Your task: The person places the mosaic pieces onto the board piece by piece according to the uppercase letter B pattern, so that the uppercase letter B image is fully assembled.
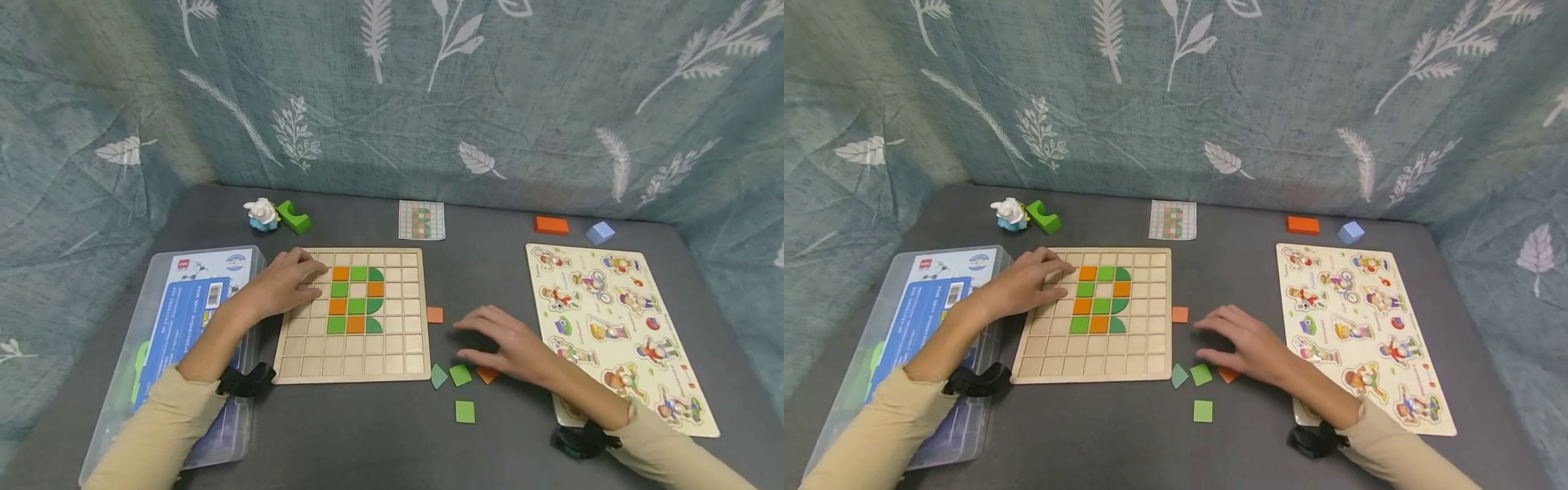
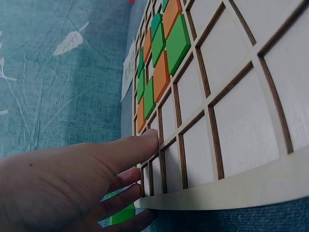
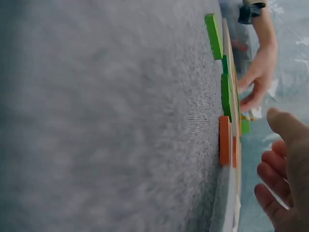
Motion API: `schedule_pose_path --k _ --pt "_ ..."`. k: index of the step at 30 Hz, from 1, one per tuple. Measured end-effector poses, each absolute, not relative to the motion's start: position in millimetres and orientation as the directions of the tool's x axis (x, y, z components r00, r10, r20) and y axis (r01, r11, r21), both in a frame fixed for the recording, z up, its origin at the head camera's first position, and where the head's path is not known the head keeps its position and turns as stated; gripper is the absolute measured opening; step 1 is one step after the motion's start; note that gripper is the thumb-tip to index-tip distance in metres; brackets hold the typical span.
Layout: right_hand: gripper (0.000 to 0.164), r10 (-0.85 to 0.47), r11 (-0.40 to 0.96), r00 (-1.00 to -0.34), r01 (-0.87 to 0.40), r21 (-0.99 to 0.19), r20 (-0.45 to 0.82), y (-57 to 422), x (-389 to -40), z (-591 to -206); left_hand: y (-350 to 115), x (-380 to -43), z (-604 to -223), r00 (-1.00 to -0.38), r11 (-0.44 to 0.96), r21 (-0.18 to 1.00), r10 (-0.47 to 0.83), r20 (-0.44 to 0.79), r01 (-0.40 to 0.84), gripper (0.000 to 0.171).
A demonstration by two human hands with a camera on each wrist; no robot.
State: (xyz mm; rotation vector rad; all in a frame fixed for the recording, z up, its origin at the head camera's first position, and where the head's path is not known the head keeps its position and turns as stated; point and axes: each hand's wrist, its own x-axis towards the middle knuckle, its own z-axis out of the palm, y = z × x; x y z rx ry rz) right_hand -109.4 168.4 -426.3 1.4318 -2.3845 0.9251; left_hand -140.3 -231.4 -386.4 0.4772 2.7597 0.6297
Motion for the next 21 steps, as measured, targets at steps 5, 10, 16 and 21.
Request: schedule_pose_path --k 5,10,16,21 --pt "0.036 -0.773 0.243 -0.397 -0.906 -0.347 0.494 176 -105 -430 -230 -141 -388 -0.909 0.848 0.463 0.376 -0.181 0.259 0.040" --pt "0.029 -0.823 0.162 -0.300 -0.938 -0.308 0.483 178 -101 -433 -230 -140 -387 -0.908 0.845 0.468 0.379 -0.180 0.260 0.041" --pt "0.027 -0.827 0.135 -0.286 -0.937 -0.322 0.484 180 -97 -439 -230 -141 -387 -0.907 0.851 0.455 0.379 -0.185 0.263 0.041" --pt "0.025 -0.825 0.144 -0.281 -0.943 -0.299 0.490 181 -95 -441 -230 -140 -387 -0.908 0.849 0.461 0.376 -0.187 0.257 0.040"
